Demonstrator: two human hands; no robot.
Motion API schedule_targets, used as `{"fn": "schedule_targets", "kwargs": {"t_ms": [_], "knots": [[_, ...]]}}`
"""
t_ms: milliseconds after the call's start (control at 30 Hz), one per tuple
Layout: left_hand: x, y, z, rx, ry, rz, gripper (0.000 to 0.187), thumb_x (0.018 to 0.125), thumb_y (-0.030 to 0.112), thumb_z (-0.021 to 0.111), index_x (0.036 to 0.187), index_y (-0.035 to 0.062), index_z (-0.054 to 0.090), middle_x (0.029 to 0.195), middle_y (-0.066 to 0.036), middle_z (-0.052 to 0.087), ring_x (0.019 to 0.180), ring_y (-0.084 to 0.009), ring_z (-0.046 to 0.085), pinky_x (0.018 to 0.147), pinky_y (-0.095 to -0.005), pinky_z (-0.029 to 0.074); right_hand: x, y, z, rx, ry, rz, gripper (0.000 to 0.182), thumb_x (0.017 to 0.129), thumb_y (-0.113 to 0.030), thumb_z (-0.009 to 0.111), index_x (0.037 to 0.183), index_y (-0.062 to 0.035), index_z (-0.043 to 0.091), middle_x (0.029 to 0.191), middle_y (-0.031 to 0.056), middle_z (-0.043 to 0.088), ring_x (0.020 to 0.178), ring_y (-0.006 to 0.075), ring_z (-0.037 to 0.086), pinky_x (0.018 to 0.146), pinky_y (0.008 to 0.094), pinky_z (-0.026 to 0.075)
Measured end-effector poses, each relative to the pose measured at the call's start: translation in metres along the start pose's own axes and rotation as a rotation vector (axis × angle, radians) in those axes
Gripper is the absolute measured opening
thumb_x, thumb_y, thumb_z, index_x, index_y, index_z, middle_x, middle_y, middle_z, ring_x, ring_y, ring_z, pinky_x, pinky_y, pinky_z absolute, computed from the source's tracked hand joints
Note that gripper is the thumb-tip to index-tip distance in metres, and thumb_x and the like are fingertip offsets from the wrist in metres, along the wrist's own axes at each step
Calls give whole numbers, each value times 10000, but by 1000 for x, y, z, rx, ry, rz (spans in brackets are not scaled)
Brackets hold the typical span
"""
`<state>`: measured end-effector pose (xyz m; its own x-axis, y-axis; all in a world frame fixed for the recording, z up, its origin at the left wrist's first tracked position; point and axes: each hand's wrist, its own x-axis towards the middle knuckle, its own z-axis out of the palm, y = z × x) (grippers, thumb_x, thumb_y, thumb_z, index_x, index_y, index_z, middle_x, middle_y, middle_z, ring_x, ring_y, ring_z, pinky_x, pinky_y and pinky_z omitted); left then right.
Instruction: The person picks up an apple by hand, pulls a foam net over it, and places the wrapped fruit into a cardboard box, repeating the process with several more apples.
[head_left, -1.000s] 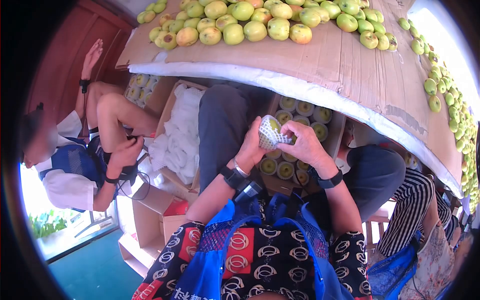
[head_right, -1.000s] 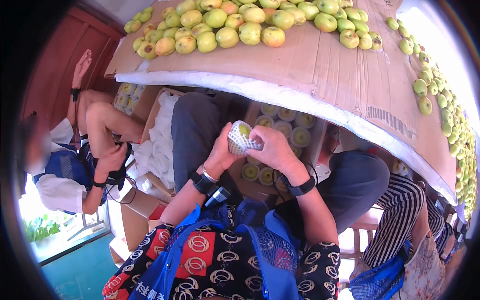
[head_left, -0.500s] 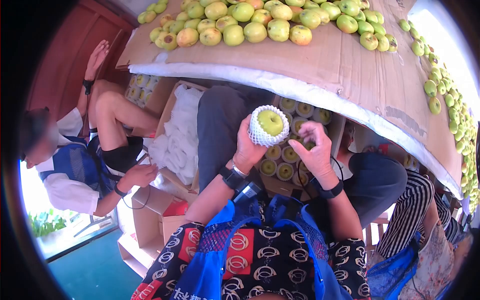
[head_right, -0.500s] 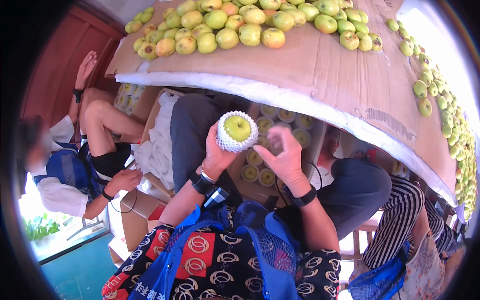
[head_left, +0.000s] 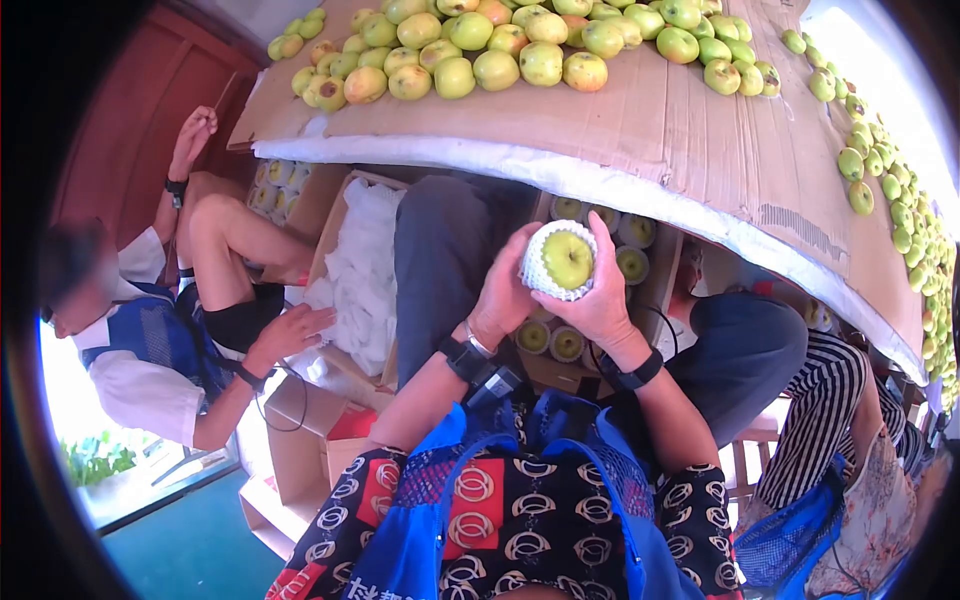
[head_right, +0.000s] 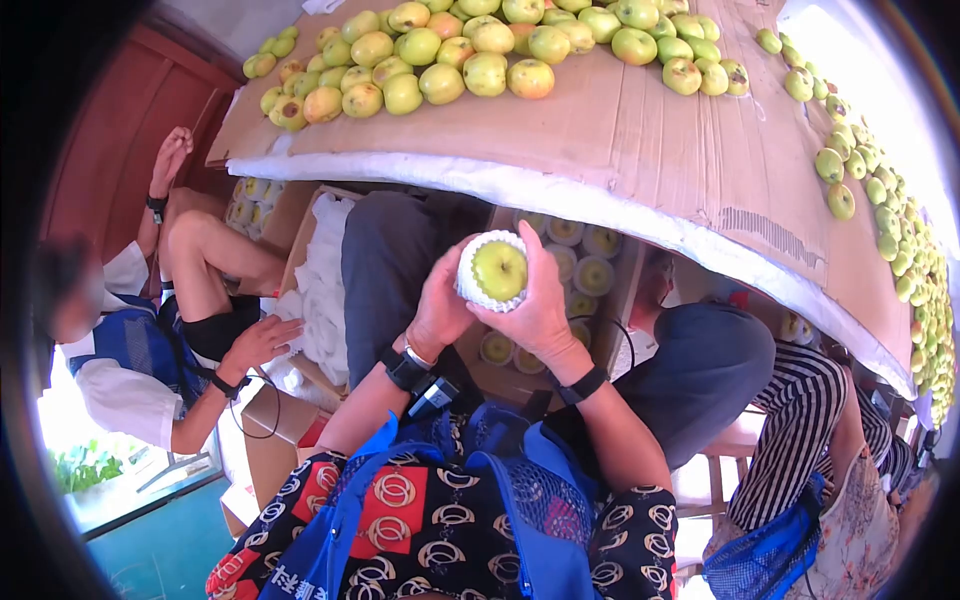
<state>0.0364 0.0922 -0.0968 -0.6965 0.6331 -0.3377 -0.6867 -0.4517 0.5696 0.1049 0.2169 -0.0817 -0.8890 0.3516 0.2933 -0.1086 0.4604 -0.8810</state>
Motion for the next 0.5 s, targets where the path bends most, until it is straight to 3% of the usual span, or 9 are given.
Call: {"fn": "schedule_targets", "kwargs": {"t_ms": [67, 133, 167, 267, 333, 433, 500], "knots": [[-3, 5, 0, -17, 13, 5, 496, 944, 414, 326, 1278, 60, 422, 1254, -81, 507, 1152, -217, 491, 974, -388, 395, 5, 7, -6, -183, -1, -94, 1008, 521, -306, 833, 1324, 0, 306, 1109, 165, 509, 1074, 303, 484, 908, 407, 373], [-7, 13, 1, 46, -61, -150, 483, 943, 452, 355, 1234, 77, 448, 1193, -55, 535, 1105, -197, 518, 892, -389, 452, 7, 18, -5, -401, -26, -333, 996, 525, -296, 831, 1319, 1, 307, 1128, 160, 503, 1090, 297, 474, 919, 430, 350], [-8, 9, -3, 49, -56, -173, 452, 929, 422, 434, 1215, 73, 458, 1162, -49, 545, 1085, -182, 530, 844, -377, 485, 7, 22, -1, -398, -26, -334, 996, 525, -296, 831, 1319, 1, 307, 1128, 160, 503, 1090, 297, 474, 919, 430, 350], [-7, 3, -4, 236, 27, -115, 422, 904, 356, 529, 1209, 72, 463, 1144, -59, 546, 1082, -164, 527, 853, -352, 486, 2, 24, 5, -331, -152, -263, 1011, 522, -309, 834, 1325, -1, 302, 1160, 153, 488, 1102, 290, 471, 923, 448, 335], [-5, 1, -9, 158, 48, -136, 419, 872, 275, 604, 1202, 61, 459, 1136, -70, 539, 1070, -155, 527, 870, -324, 478, 2, 23, 5, -235, -214, -166, 1050, 513, -328, 840, 1334, 13, 281, 1213, 176, 457, 1149, 304, 447, 968, 438, 324], [-2, -3, -9, 128, 68, -17, 428, 859, 233, 624, 1198, 58, 429, 1136, -68, 523, 1052, -158, 529, 876, -315, 472, 9, 20, 2, -37, -77, -83, 1085, 503, -336, 849, 1339, 32, 263, 1255, 206, 425, 1193, 324, 414, 1012, 408, 314], [-1, -4, -9, 172, 88, 53, 462, 834, 176, 652, 1198, 59, 392, 1138, -68, 503, 1041, -156, 523, 877, -310, 469, 8, 20, 4, 44, -96, -8, 1080, 509, -325, 847, 1339, 37, 259, 1266, 219, 415, 1199, 333, 408, 1019, 391, 316]]}}
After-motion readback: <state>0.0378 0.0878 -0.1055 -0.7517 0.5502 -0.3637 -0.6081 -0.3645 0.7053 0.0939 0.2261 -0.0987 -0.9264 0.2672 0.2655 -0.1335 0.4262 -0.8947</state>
